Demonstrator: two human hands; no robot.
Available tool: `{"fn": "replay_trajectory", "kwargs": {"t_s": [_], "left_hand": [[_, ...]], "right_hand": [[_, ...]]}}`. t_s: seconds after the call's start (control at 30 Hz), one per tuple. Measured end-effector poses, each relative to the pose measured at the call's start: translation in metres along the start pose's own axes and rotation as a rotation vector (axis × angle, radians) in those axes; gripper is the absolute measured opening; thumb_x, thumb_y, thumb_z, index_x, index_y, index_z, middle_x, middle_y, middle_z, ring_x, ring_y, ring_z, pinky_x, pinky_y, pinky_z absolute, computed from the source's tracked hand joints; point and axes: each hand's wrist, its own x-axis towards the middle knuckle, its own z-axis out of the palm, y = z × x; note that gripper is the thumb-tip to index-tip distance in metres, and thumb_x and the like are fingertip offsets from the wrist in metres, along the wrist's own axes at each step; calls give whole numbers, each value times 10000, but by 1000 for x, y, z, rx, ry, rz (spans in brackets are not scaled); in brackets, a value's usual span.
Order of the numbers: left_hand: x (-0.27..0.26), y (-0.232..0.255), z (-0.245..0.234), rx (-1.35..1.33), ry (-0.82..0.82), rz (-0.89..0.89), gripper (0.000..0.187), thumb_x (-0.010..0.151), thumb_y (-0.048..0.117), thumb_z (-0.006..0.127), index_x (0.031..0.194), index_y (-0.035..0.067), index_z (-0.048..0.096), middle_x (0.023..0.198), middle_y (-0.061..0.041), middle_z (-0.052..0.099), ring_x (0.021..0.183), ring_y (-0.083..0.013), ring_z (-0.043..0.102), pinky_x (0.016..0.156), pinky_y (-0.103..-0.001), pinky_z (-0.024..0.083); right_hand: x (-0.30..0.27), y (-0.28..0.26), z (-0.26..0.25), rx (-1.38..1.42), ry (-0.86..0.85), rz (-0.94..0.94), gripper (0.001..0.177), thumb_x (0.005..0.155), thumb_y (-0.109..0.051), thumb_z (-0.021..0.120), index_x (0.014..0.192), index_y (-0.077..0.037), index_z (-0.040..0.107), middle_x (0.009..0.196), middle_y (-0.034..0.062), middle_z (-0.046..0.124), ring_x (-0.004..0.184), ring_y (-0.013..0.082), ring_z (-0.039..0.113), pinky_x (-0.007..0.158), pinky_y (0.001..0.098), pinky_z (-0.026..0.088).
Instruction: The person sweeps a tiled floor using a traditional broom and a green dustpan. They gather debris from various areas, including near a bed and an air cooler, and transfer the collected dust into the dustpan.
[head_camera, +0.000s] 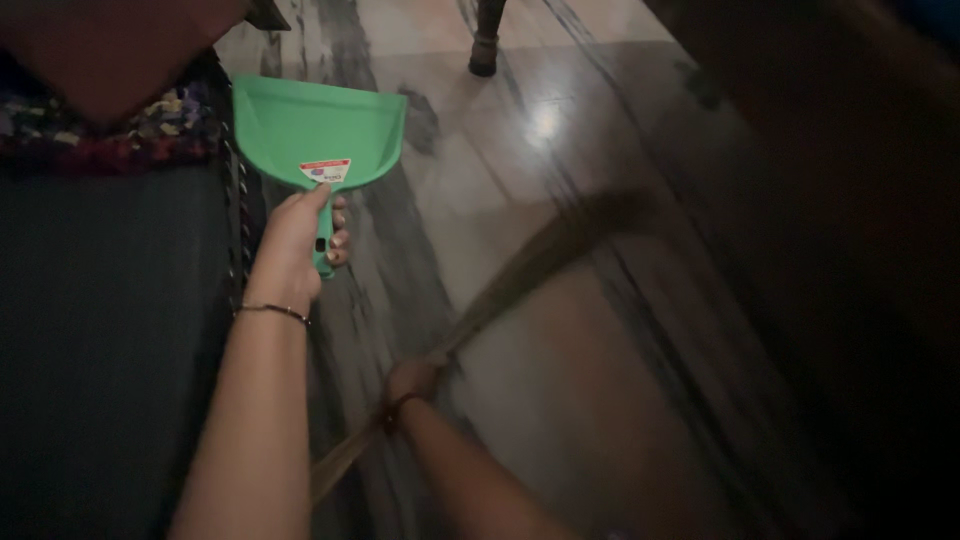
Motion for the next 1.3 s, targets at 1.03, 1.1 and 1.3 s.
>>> {"fn": "replay_trajectory", "kwargs": {"t_s": [1.03,1.1,1.3], "left_hand": [[40,66,23,-180,-113,76,180,1012,274,580,1024,95,594,785,-7,571,533,-115,469,414,-239,320],[25,70,32,-188,-141,63,181,1015,266,572,1025,86,591,789,-15,573,542,-120,473,419,-237,328],[-19,82,49,-222,-246,-3,230,1044,268,563,1085,42,561,821,-36,575,582,-127,493,433,-225,360]], "right_hand": [[4,-336,-67,-356,24,-967,432,905,-232,674,1329,-147,672,1140,154,757,1034,317,743,939,425,555],[-11,-332,-85,-242,82,-1194,422,886,-217,706,1291,-100,679,1170,153,741,1087,321,711,940,423,544],[-53,-326,-140,-410,131,-1036,378,886,-246,690,1260,-191,704,1177,138,725,1098,347,683,927,456,526]]}}
